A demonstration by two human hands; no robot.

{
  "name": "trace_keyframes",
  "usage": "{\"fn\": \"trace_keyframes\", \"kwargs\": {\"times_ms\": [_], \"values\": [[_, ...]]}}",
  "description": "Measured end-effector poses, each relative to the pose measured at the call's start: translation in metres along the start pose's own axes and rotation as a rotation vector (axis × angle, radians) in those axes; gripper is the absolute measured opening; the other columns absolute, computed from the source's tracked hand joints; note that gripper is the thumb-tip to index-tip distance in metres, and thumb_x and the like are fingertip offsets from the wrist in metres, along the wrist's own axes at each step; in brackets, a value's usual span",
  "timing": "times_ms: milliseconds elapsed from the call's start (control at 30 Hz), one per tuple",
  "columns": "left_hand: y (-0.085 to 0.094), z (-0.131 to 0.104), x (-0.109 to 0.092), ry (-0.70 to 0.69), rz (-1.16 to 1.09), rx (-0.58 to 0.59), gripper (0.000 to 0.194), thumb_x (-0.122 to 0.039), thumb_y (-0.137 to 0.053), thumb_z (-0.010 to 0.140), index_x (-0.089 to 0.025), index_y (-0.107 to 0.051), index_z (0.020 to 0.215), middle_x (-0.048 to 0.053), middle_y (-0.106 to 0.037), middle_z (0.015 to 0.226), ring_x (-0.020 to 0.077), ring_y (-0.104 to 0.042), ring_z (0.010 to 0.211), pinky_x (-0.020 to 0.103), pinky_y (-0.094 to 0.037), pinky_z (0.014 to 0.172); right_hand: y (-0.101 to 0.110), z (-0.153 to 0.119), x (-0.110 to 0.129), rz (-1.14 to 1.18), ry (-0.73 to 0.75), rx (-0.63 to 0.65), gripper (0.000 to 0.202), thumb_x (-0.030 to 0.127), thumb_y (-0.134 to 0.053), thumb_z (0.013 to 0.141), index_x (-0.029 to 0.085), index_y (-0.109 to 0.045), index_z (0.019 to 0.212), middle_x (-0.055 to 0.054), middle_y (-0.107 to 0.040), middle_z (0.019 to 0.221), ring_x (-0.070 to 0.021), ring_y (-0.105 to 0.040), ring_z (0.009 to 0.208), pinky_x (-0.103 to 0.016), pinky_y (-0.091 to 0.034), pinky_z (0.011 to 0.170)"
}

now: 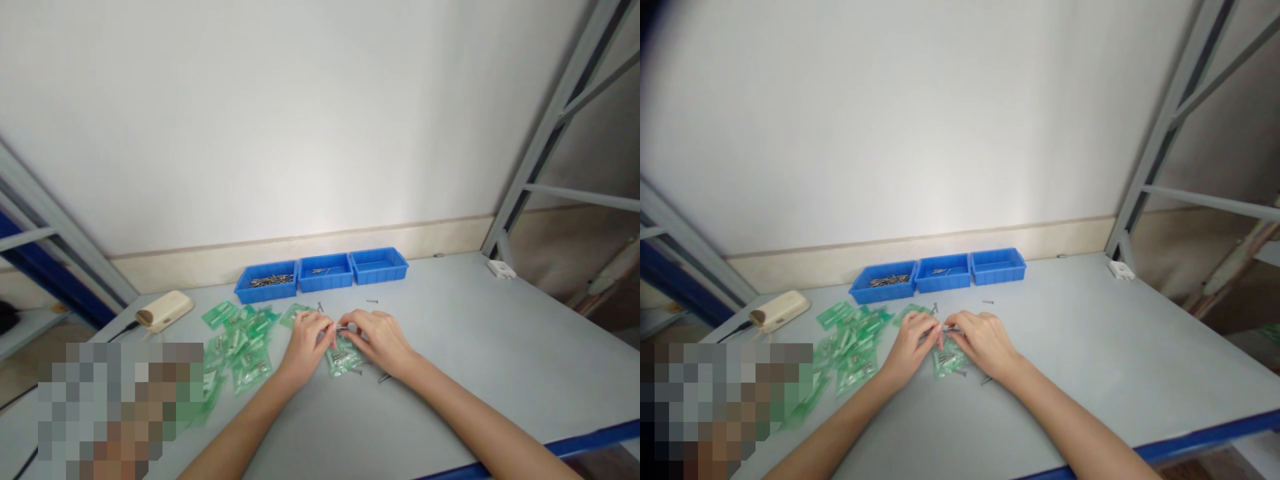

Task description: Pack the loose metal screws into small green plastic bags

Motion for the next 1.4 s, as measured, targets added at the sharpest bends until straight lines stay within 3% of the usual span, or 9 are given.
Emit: {"fn": "trace_keyframes", "kwargs": {"times_ms": [133,300,500,667,867,933,1100,1300,1400], "values": [[0.001,-0.001,-0.002,0.028,-0.030,-0.031,0.044,-0.033,-0.035,0.095,-0.018,-0.056,0.060,0.000,-0.060,0.070,0.0163,-0.052,0.076,0.035,-0.031,0.085,0.000,0.000,0.002,-0.023,0.037,-0.060,0.014,0.030,-0.047,0.094,0.021,-0.057,0.098,0.003,-0.066,0.087,-0.0105,-0.059,0.070,-0.026,-0.033,0.063],[0.001,-0.003,-0.006,-0.067,0.018,-0.021,0.029,-0.034,-0.037,0.096,-0.019,-0.056,0.081,-0.002,-0.063,0.076,0.0150,-0.054,0.079,0.035,-0.030,0.087,0.001,0.000,-0.001,0.015,0.016,-0.078,0.018,0.030,-0.046,0.095,0.021,-0.061,0.089,0.004,-0.066,0.082,-0.0104,-0.059,0.070,-0.026,-0.033,0.063],[0.002,-0.003,-0.006,-0.127,0.086,-0.034,0.023,-0.036,-0.041,0.095,-0.020,-0.057,0.092,-0.002,-0.064,0.081,0.0155,-0.055,0.081,0.034,-0.030,0.086,0.002,0.001,-0.007,0.081,-0.144,-0.065,0.018,0.032,-0.050,0.092,0.022,-0.064,0.089,0.003,-0.067,0.081,-0.0105,-0.060,0.070,-0.024,-0.037,0.066],[0.002,-0.002,-0.010,-0.167,0.082,-0.054,0.029,-0.029,-0.035,0.098,-0.019,-0.057,0.081,-0.004,-0.064,0.073,0.0137,-0.054,0.075,0.034,-0.028,0.085,0.000,0.000,-0.006,0.058,-0.097,-0.010,0.017,0.035,-0.050,0.093,0.023,-0.063,0.095,0.004,-0.067,0.084,-0.0101,-0.060,0.069,-0.026,-0.036,0.069],[0.001,-0.002,-0.011,-0.109,0.083,-0.104,0.036,-0.031,-0.036,0.097,-0.017,-0.054,0.069,-0.002,-0.060,0.069,0.0135,-0.052,0.074,0.033,-0.028,0.085,0.007,-0.001,0.000,-0.125,0.068,-0.066,0.018,0.030,-0.045,0.095,0.021,-0.060,0.094,0.002,-0.066,0.082,-0.0118,-0.059,0.071,-0.029,-0.028,0.067],[-0.001,-0.002,-0.010,-0.115,0.092,-0.085,0.037,-0.032,-0.037,0.097,-0.017,-0.054,0.067,-0.003,-0.059,0.069,0.0134,-0.052,0.074,0.033,-0.028,0.086,0.009,-0.001,-0.001,-0.135,0.065,-0.060,0.019,0.029,-0.044,0.096,0.021,-0.061,0.095,0.002,-0.066,0.081,-0.0117,-0.059,0.072,-0.028,-0.027,0.066],[-0.002,-0.003,-0.012,-0.164,0.126,-0.086,0.022,-0.030,-0.040,0.097,-0.018,-0.055,0.087,-0.004,-0.061,0.070,0.0134,-0.053,0.074,0.032,-0.029,0.085,0.008,-0.001,-0.002,-0.118,0.027,-0.023,0.021,0.029,-0.043,0.096,0.020,-0.061,0.093,0.002,-0.067,0.085,-0.0117,-0.059,0.073,-0.028,-0.030,0.068],[-0.002,-0.001,-0.013,-0.073,0.114,-0.067,0.037,-0.029,-0.034,0.098,-0.017,-0.053,0.068,-0.002,-0.060,0.069,0.0133,-0.052,0.073,0.032,-0.029,0.087,0.010,-0.001,-0.003,-0.084,0.024,-0.018,0.020,0.033,-0.044,0.096,0.021,-0.061,0.098,0.001,-0.067,0.087,-0.0115,-0.059,0.072,-0.027,-0.032,0.069],[-0.007,0.000,-0.014,-0.009,0.035,-0.007,0.036,-0.029,-0.034,0.098,-0.017,-0.054,0.070,-0.003,-0.063,0.073,0.0135,-0.054,0.077,0.031,-0.029,0.089,0.013,-0.003,-0.005,-0.093,-0.001,-0.056,0.023,0.034,-0.044,0.096,0.021,-0.063,0.092,0.001,-0.067,0.082,-0.0120,-0.059,0.071,-0.028,-0.032,0.067]]}}
Point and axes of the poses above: each hand's wrist, its own z-axis towards the middle knuckle, its own y-axis out of the back of the hand, x = y × z, the point moved 5 cm from there along z, towards the middle knuckle
